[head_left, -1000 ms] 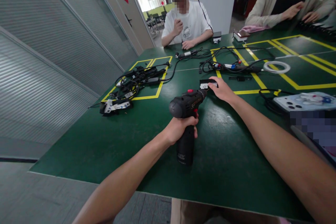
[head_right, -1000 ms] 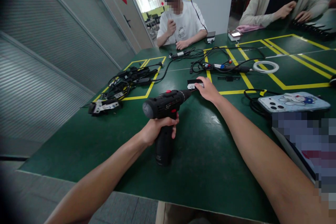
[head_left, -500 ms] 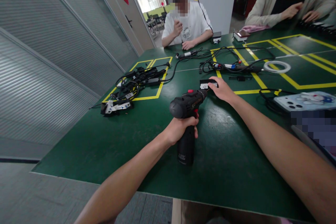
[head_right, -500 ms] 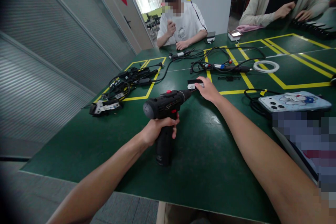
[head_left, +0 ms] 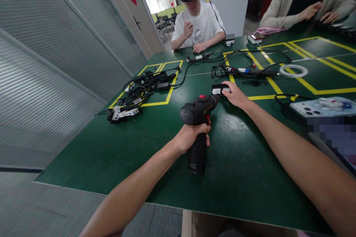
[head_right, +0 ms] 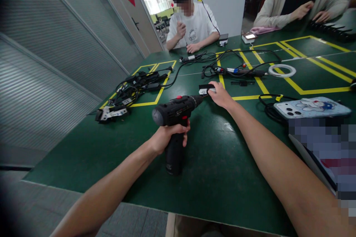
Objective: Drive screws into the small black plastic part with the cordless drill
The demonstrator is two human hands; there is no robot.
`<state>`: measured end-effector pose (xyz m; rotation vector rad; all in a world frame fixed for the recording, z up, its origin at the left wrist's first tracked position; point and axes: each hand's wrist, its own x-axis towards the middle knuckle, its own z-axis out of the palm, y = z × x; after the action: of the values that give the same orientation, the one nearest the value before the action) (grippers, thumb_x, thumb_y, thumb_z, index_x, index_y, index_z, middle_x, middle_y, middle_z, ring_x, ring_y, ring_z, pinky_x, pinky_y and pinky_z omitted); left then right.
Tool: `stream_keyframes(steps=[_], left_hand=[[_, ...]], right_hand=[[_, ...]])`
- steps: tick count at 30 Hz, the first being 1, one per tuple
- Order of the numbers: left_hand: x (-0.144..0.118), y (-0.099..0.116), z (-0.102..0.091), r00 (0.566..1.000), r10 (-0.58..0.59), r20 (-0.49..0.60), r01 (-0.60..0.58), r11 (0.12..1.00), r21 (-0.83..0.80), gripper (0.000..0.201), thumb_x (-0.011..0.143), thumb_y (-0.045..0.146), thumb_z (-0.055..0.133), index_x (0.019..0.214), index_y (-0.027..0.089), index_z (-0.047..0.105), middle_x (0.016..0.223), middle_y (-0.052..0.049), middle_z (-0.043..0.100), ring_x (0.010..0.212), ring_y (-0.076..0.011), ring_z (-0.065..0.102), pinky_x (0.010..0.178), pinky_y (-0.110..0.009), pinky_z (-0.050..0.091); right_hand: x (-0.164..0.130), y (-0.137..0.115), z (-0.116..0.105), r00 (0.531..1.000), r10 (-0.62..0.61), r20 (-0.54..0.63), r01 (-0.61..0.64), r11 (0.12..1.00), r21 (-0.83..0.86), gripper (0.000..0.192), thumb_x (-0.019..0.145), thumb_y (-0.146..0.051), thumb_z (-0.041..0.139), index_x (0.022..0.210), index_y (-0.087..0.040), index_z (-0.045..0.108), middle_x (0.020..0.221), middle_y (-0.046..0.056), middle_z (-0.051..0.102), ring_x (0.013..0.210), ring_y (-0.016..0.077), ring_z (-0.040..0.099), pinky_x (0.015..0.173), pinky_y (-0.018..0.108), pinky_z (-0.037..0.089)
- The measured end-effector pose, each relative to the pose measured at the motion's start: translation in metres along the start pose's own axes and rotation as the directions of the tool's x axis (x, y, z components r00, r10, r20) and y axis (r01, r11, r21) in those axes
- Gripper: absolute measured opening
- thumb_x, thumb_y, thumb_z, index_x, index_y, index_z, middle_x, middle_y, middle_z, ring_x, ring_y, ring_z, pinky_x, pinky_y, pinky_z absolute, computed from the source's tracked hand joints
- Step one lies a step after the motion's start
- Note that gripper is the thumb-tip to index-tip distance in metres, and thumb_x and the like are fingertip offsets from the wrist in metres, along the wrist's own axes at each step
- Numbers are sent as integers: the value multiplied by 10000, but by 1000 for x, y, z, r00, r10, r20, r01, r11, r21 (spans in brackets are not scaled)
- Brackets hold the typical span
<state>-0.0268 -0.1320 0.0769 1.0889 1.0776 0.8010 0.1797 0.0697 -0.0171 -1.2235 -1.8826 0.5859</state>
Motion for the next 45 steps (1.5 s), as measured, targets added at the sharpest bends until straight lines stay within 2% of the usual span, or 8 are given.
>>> stream_keyframes(steps=[19, 33, 45], left_hand=[[0, 1, -1, 1000, -9, 10, 9, 1000, -19, 197, 700, 234, 612, 857, 149, 528, 724, 11, 549, 472, -118, 592, 498, -250, 412], [0, 1, -1, 1000, -11, -12, 11, 1000, -22, 200, 696, 234, 615, 852, 147, 526, 702, 17, 541, 467, -116, 586, 506, -248, 417], [0, 1, -1, 1000, -12, -5, 12, 1000, -7, 195, 698, 224, 611, 859, 147, 532, 678, 17, 540, 465, -126, 589, 497, -252, 414]], right_hand=[[0, 3, -1, 1000, 13, 22, -13, 1000, -5, 414, 830, -308, 521, 1238, -246, 542, 1236, 94, 530, 1142, 283, 531, 1028, 471, 414], [-1, -2, -1, 1000, 2, 8, -2, 1000, -5, 422, 831, -307, 511, 1240, -207, 548, 1231, 114, 537, 1160, 284, 521, 1044, 452, 400], [-1, -1, -1, 1000, 9, 10, -9, 1000, -1, 406, 833, -305, 515, 1231, -232, 546, 1231, 101, 526, 1147, 280, 526, 1034, 450, 408]])
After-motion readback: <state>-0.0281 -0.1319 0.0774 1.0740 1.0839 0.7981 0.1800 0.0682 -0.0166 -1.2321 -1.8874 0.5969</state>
